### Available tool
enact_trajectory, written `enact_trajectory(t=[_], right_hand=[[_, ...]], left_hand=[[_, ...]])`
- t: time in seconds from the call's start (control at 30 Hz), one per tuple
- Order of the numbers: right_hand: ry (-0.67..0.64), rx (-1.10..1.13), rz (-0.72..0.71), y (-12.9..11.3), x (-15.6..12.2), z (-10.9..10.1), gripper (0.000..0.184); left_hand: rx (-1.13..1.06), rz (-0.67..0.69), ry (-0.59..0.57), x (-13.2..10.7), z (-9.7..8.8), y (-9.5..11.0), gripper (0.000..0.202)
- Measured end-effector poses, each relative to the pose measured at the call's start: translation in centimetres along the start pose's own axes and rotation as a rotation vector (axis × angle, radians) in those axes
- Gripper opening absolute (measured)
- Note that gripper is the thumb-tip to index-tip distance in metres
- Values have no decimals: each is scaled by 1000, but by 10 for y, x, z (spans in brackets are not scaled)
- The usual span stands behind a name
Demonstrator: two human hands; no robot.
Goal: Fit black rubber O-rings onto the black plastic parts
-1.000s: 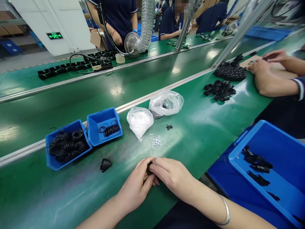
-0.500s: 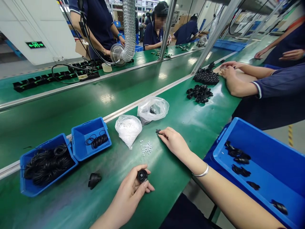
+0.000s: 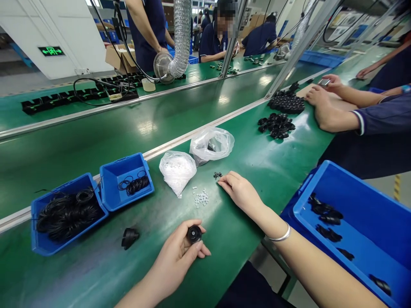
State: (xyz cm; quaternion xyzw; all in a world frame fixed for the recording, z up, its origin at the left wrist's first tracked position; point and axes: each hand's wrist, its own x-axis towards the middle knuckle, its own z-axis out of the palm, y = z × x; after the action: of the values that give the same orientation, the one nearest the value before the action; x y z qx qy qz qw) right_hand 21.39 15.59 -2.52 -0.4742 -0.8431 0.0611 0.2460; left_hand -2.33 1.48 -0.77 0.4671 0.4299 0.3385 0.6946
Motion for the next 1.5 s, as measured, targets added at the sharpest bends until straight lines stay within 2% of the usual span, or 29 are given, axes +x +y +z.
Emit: enact_trajectory(t=[0.33, 0.43, 0.53, 0.6, 0.67, 0.97, 1.17, 1.3, 1.5], right_hand=[[-10, 26, -51, -4, 2, 0, 18], [43, 80, -19, -3, 2, -5, 17], [90, 170, 80, -3, -1, -13, 17], [24, 228, 116, -2, -6, -17, 19], [-61, 243, 95, -3, -12, -18, 20], [-1, 85, 45, -9, -20, -13, 26], [-1, 111, 12, -9, -14, -9, 21], [-14, 42, -14, -13, -9, -3, 19], [-34, -131, -143, -20, -19, -2, 25]], left_hand=[[22, -10, 4, 1, 0, 5, 32], [30, -16, 2, 0, 0, 6, 32], [33, -15, 2, 0, -1, 6, 31], [32, -21, 1, 0, -1, 6, 31], [29, -33, -1, 1, -1, 7, 32], [1, -41, -12, 0, -2, 5, 29], [8, -38, -12, 0, -2, 5, 30], [9, -37, -14, 1, -1, 7, 29], [-10, -42, -9, 1, -1, 6, 29]])
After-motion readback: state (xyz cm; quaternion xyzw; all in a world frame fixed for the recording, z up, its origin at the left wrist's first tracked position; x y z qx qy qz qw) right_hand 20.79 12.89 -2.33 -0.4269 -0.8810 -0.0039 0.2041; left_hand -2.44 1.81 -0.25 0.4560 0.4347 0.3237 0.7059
